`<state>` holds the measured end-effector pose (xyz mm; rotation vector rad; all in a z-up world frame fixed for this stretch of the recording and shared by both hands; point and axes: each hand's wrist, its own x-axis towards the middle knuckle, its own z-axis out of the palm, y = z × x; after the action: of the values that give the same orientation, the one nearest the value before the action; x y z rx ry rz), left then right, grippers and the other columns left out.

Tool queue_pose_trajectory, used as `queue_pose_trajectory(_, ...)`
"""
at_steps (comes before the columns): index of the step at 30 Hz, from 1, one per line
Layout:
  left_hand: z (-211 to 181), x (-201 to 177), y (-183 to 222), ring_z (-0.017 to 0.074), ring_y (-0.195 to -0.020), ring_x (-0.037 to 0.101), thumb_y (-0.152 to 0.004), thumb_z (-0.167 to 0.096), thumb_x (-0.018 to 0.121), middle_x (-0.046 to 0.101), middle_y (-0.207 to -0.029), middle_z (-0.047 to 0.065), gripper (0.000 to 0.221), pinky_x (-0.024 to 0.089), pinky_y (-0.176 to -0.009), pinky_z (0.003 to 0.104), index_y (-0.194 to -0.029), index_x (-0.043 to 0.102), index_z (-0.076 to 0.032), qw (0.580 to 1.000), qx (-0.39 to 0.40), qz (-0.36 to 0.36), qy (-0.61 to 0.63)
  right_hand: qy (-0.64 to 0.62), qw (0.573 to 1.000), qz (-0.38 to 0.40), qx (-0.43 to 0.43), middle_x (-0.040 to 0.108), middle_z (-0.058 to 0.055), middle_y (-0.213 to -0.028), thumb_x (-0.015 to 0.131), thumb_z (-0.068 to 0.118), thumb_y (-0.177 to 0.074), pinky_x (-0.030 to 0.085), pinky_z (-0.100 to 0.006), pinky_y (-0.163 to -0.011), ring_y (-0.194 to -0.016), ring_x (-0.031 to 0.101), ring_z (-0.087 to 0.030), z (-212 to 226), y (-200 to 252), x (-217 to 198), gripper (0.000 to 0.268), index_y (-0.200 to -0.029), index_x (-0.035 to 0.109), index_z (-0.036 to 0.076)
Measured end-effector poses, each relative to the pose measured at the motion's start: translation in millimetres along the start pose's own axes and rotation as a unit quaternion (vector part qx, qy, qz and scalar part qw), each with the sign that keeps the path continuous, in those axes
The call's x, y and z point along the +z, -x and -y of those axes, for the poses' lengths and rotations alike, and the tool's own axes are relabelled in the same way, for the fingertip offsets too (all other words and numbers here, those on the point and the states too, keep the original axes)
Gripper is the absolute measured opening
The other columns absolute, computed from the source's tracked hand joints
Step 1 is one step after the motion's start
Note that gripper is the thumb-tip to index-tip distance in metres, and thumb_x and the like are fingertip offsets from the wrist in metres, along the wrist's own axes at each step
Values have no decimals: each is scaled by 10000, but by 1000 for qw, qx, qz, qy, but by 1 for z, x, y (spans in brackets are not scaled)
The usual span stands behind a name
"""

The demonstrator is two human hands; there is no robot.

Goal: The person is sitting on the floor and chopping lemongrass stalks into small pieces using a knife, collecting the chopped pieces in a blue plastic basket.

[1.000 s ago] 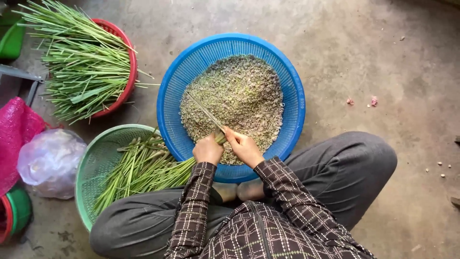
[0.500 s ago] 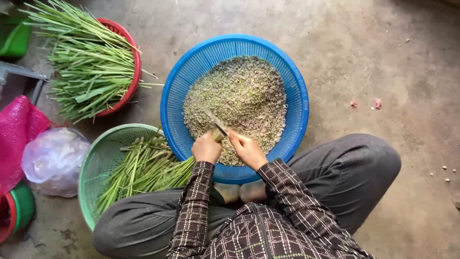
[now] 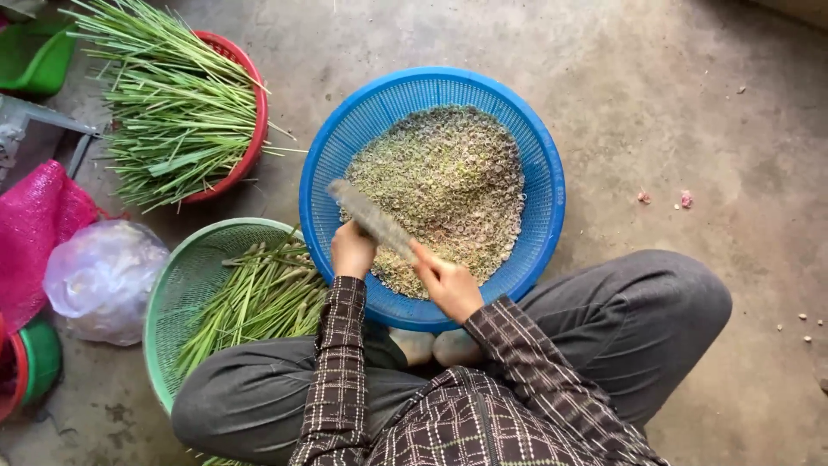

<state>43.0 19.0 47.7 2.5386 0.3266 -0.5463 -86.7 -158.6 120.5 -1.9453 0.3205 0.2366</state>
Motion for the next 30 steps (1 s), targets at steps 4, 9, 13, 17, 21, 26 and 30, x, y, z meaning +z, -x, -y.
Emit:
queue_pose_trajectory(4, -21, 5, 34, 389, -1123, 697, -838, -331, 688, 780, -1058, 125, 345, 549, -994, 503, -1160, 762, -231, 996, 44, 80, -13, -84, 993, -14, 79, 696, -73, -1300, 458, 465, -1039, 491, -474, -1074, -1238, 620, -334, -22, -25, 11, 433, -1417, 621, 332)
queue_pose_trajectory(9, -11, -5, 3, 377, -1152, 687, -834, -256, 644, 784, -1069, 110, 356, 524, -1018, 516, -1167, 754, -193, 999, -8, 21, 39, -37, 998, 4, 49, 730, -120, -1206, 508, 402, -1010, 506, -520, -1035, -1162, 651, -357, 6, 0, 5, 414, -1413, 604, 395)
queue_pose_trajectory(13, -23, 18, 34, 323, -1138, 707, -829, -352, 693, 790, -1073, 58, 350, 556, -1007, 472, -1163, 765, -278, 996, 25, 78, -35, -80, 994, 3, 69, 723, -143, -1228, 460, 421, -1042, 515, -478, -1041, -1194, 659, -350, -27, -28, 9, 429, -1419, 633, 312)
queue_pose_trajectory(17, -16, -12, 8, 396, -1121, 699, -855, -244, 655, 782, -1079, 130, 350, 541, -998, 521, -1176, 757, -150, 999, 20, 25, 18, -72, 997, -4, 41, 728, -147, -1208, 442, 459, -1058, 528, -507, -1004, -1133, 673, -385, 2, -5, 0, 442, -1448, 604, 329)
queue_pose_trajectory(21, -55, -8, 61, 357, -1116, 716, -848, -244, 684, 784, -1096, 111, 347, 565, -981, 485, -1178, 769, -177, 996, 27, 84, -25, -58, 997, 2, 57, 723, -109, -1244, 475, 468, -1041, 514, -489, -1034, -1204, 643, -339, -29, -29, 12, 423, -1410, 630, 328)
queue_pose_trajectory(26, -20, -13, 11, 362, -1015, 724, -878, -186, 633, 775, -1036, 135, 319, 576, -930, 497, -1171, 749, -134, 999, 3, 29, 12, -61, 996, -2, 61, 738, -89, -1197, 471, 534, -1029, 527, -487, -1002, -1139, 666, -355, -11, -10, 5, 455, -1394, 641, 322)
queue_pose_trajectory(30, -10, 24, 22, 351, -1016, 745, -790, -166, 654, 786, -935, 81, 300, 581, -922, 486, -1057, 791, -178, 999, 1, 46, 22, -47, 997, 10, 63, 757, -86, -1145, 474, 475, -1022, 545, -484, -983, -1102, 690, -348, -18, -28, 7, 409, -1377, 643, 360)
